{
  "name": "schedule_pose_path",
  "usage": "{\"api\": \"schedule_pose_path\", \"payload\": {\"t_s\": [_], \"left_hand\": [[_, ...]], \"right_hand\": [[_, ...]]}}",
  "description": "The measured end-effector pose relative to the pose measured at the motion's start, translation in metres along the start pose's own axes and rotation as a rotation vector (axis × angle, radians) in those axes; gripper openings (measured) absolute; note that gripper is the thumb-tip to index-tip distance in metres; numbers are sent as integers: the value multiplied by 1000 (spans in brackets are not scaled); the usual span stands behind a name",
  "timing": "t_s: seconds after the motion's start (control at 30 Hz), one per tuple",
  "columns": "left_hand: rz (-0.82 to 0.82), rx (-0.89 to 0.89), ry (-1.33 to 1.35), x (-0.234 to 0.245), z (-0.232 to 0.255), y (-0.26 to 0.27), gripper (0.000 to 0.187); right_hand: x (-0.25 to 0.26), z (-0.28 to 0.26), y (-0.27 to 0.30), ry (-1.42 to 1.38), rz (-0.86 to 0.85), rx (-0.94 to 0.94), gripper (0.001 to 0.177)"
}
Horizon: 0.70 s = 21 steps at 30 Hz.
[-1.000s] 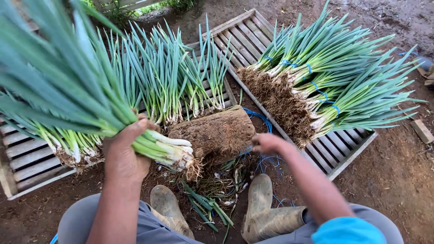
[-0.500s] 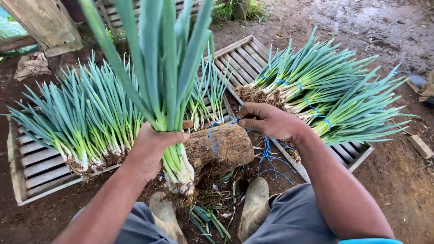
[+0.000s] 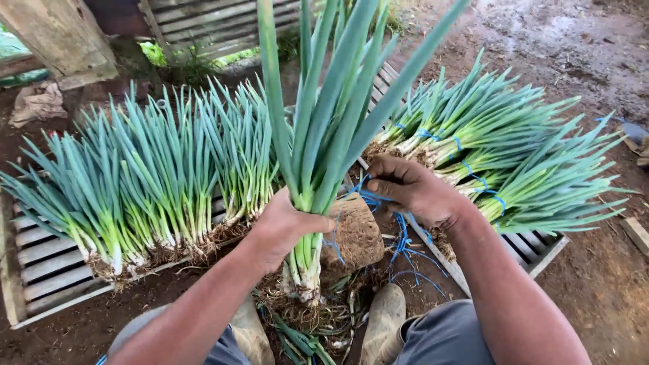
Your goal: The person gathers a bunch of green onions, aligns the roots, and ties them together using a blue plastic tie. The person then places the finished bundle onto a wooden crate.
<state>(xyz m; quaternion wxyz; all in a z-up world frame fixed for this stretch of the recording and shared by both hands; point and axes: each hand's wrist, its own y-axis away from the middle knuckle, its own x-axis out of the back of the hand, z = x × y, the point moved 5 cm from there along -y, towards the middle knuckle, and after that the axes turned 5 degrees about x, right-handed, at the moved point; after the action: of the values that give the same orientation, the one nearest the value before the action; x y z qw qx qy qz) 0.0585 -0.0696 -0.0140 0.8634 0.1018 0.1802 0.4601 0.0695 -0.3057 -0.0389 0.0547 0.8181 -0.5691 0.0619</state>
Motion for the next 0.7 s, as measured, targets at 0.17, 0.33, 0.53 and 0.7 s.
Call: {"api": "schedule_pose_path", "payload": {"t_s": [0.17,0.33,0.53,0.7], "left_hand": [[3,106,-21,-22,16,-4,80],[39,212,-9,-23,10,-11,91],[35,140,66,-19,13,-19,79],[152,90,144,8,15,-19,90]], "right_hand": [[10,-11,17,-152,167,106,10],[4,-23,15,-106,175,68,16],[3,-50,8,424,353,249,35],[9,-60,19,555,470,525,14]]}}
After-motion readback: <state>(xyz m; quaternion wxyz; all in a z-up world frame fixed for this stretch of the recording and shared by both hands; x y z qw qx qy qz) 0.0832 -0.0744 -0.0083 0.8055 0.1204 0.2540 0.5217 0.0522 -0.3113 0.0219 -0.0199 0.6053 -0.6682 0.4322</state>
